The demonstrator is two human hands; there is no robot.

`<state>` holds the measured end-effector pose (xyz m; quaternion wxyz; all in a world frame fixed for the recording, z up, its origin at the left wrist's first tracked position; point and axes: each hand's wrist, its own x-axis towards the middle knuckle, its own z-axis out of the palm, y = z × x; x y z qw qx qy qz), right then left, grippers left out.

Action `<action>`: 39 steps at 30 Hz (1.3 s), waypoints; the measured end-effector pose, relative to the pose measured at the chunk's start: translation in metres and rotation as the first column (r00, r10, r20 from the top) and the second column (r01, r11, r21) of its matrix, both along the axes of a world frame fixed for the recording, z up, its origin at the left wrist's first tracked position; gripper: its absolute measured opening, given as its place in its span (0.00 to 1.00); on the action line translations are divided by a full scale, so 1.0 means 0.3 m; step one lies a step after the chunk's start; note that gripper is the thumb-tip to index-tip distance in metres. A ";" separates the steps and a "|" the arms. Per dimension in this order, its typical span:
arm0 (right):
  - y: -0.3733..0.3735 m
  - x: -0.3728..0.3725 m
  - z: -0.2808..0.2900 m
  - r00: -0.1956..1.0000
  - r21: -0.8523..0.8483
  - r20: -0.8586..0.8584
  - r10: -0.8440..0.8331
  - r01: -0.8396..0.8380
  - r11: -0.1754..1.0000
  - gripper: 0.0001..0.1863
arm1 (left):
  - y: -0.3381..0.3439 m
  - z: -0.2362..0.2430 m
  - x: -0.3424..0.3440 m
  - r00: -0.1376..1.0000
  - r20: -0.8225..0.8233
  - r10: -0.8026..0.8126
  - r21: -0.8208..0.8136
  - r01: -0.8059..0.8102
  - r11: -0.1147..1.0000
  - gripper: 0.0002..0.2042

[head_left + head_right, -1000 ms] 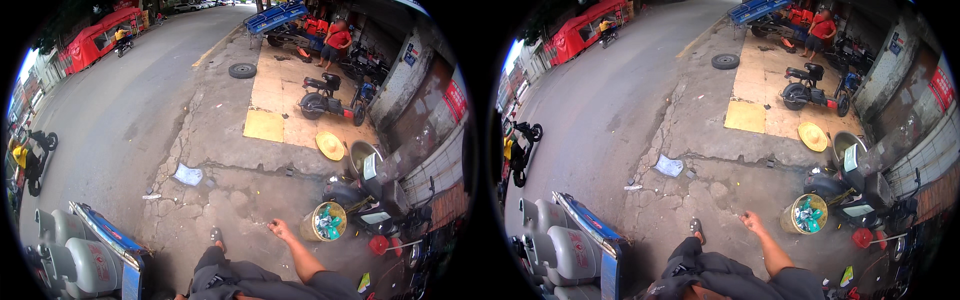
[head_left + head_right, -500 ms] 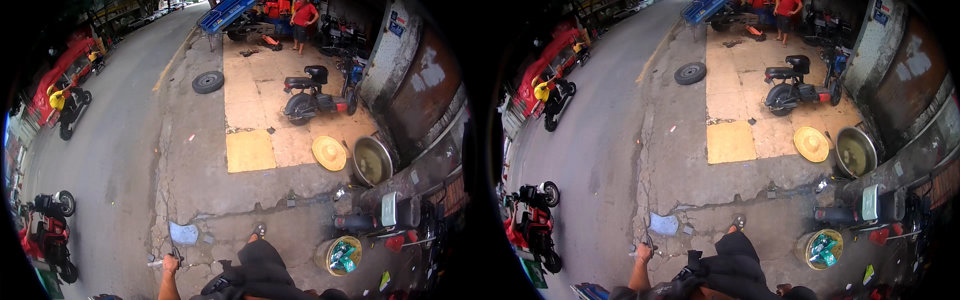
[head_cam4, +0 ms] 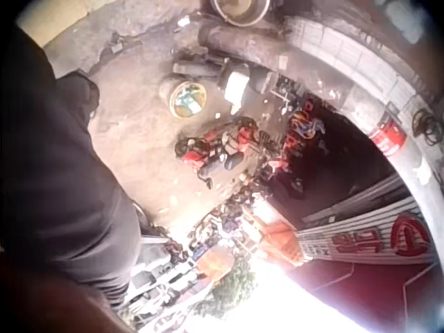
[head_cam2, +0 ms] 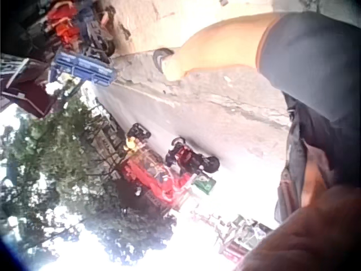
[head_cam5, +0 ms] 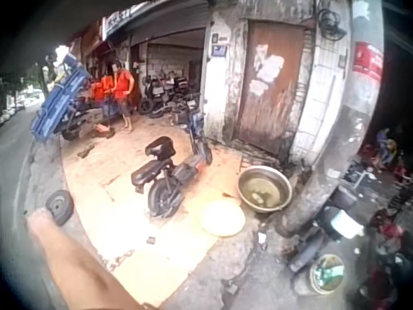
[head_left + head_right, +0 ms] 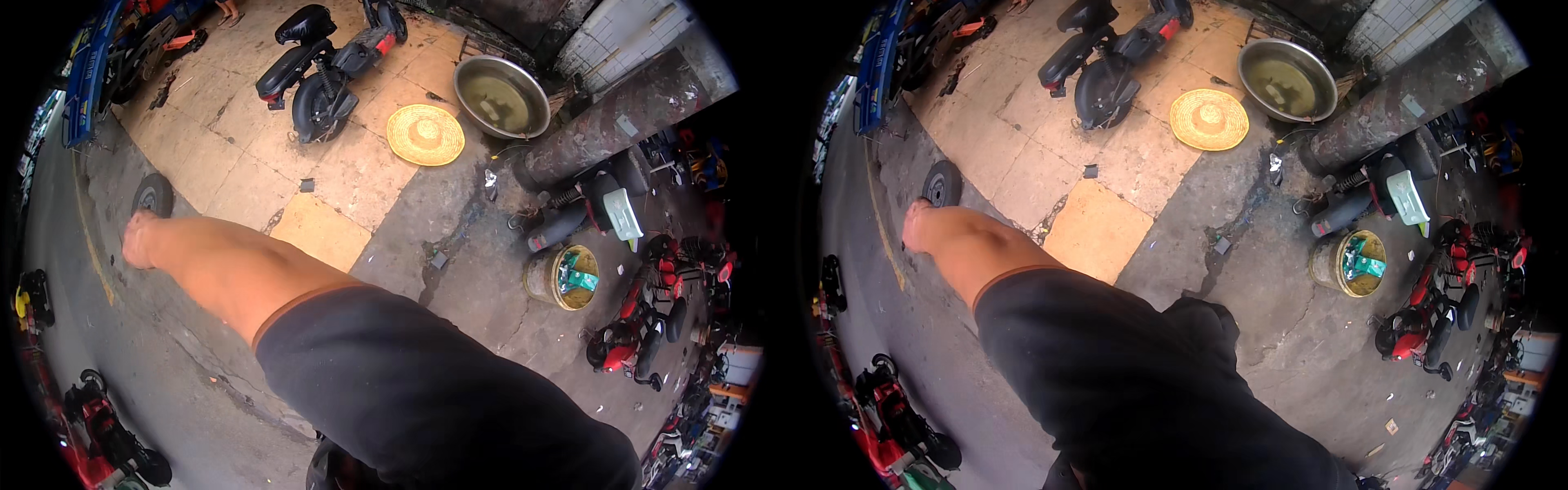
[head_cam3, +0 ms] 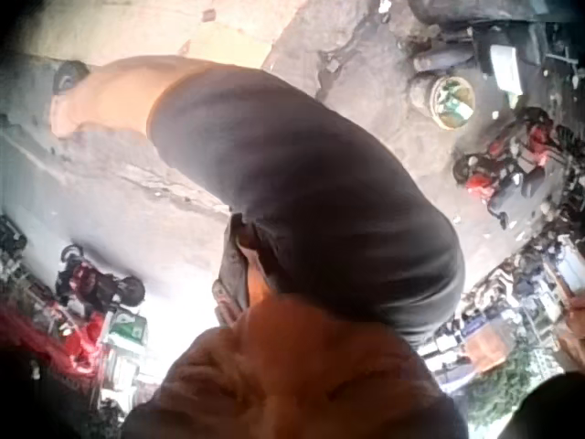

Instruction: The person uses a wrench and an impact driver to loosen and remove bolts from a vehicle's rear leaf spring suspension, handles small metal components by hand, and retrieves a plastic bottle from a workshop area.

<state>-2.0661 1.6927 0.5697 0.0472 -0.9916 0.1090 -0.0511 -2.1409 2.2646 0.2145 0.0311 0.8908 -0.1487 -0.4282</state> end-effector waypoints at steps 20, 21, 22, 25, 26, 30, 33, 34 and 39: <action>-1.657 1.478 0.005 0.977 0.660 0.094 -0.193 0.084 0.747 0.18 | -1.428 0.234 1.387 0.755 -0.110 0.646 -0.057 -0.654 0.754 0.09; -1.714 1.478 -0.168 0.967 0.667 -0.174 -0.186 0.255 0.700 0.20 | -1.443 0.209 1.348 0.770 -0.097 0.631 0.006 -0.634 0.774 0.10; -1.793 1.431 -0.324 0.927 0.592 -0.355 -0.118 0.321 0.740 0.22 | -1.519 0.155 1.330 0.779 -0.100 0.619 0.061 -0.616 0.785 0.11; -1.941 1.434 -0.596 0.808 0.598 -0.546 0.220 0.193 0.778 0.21 | -1.676 -0.060 1.315 0.764 -0.058 0.643 0.268 -0.609 0.747 0.15; -1.977 1.437 -0.670 0.781 0.635 -0.565 0.265 0.206 0.745 0.20 | -1.724 -0.127 1.344 0.751 -0.055 0.658 0.306 -0.615 0.727 0.17; -2.195 1.554 -0.922 0.805 0.632 -0.575 0.146 0.324 0.704 0.22 | -2.145 -0.285 1.826 0.575 -0.168 0.801 0.152 -0.788 0.597 0.11; -2.415 1.715 -0.910 0.676 0.523 -0.732 0.082 0.481 0.703 0.22 | -2.523 -0.112 2.328 0.359 -0.456 0.814 0.237 -0.833 0.500 0.02; -2.476 1.765 -0.863 0.691 0.464 -0.722 0.016 0.468 0.752 0.21 | -2.874 0.174 2.534 0.706 -0.328 0.628 -0.118 -0.690 0.714 0.04; -2.763 2.157 -0.757 0.809 0.343 -0.588 0.017 0.230 0.911 0.16 | -3.573 0.249 3.396 0.720 -0.334 0.608 -0.454 -0.688 0.566 0.12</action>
